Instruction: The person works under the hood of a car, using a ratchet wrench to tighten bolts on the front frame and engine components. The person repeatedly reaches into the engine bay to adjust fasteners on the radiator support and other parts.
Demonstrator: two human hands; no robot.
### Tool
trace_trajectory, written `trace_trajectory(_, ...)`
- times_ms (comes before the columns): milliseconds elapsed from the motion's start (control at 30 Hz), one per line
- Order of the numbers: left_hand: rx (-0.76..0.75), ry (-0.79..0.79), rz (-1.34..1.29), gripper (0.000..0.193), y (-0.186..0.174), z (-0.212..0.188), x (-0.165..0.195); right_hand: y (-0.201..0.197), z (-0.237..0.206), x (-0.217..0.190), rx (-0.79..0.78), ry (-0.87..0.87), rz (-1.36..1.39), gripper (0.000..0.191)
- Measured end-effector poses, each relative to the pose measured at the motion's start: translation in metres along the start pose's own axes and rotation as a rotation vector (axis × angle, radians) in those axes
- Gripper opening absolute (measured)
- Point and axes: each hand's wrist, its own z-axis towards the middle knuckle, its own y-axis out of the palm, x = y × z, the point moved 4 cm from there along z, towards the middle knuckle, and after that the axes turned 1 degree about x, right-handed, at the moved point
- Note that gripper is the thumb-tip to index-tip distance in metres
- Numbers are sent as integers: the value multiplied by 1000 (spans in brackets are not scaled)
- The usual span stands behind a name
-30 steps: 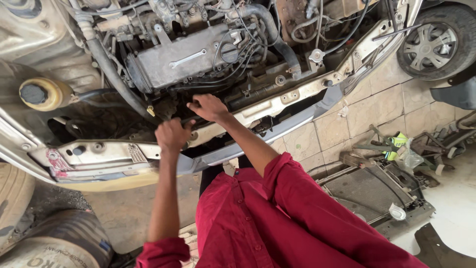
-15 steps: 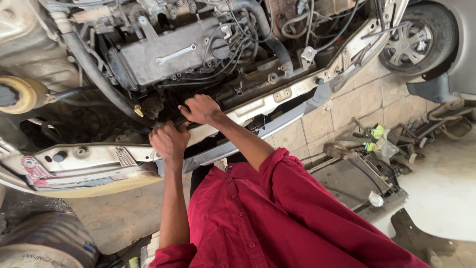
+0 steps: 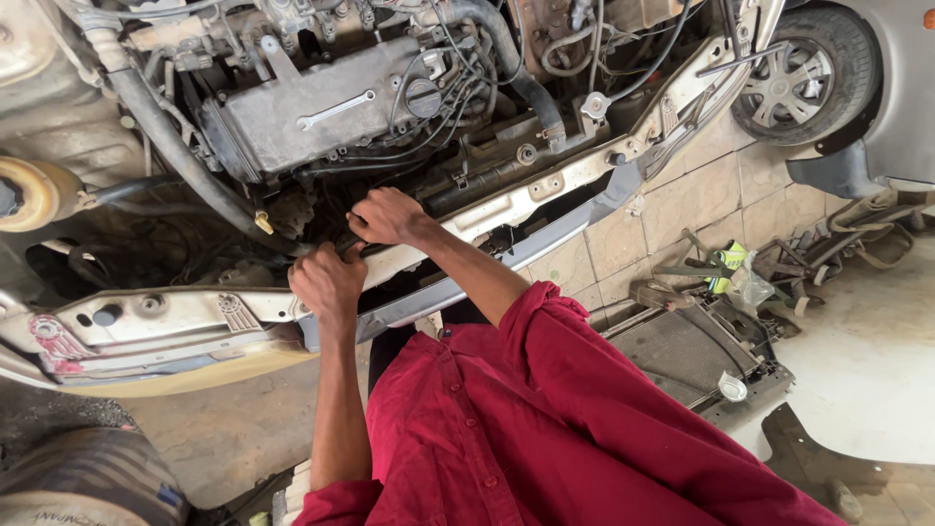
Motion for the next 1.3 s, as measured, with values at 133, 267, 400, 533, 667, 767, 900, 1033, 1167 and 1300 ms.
trace_trajectory(133, -33, -18, 5, 38, 4, 0, -1, 0, 1, 1, 14, -34, 31, 35)
trace_trajectory(267, -7, -15, 46, 37, 6, 0, 1, 2, 1, 4, -6, -69, 20, 36)
trace_trajectory(400, -9, -21, 60, 41, 7, 0, 1, 3, 1, 5, 46, -146, -5, 37)
trace_trajectory(533, -29, -44, 60, 42, 15, -3, -1, 2, 5, 6, 1, -128, -66, 43)
trace_trajectory(667, 504, 206, 289, 49, 9, -18, 10, -6, 5, 0, -3, -196, -40, 44)
trace_trajectory(767, 376, 191, 225, 49, 18, -18, 6, -13, 3, -2, 36, -173, 23, 43)
trace_trajectory(900, 301, 167, 162, 44, 17, -9, 2, -15, 3, -4, 17, -140, -78, 47)
trace_trajectory(1033, 150, 140, 80, 40, 8, 2, 5, -23, -4, -9, 139, -119, -22, 43)
trace_trajectory(1167, 61, 120, 86, 39, -2, 9, 13, -22, -14, -12, 71, 66, -34, 47)
trace_trajectory(1300, 35, 76, 80, 39, -7, 12, 14, -32, -23, -15, 201, 166, 16, 46)
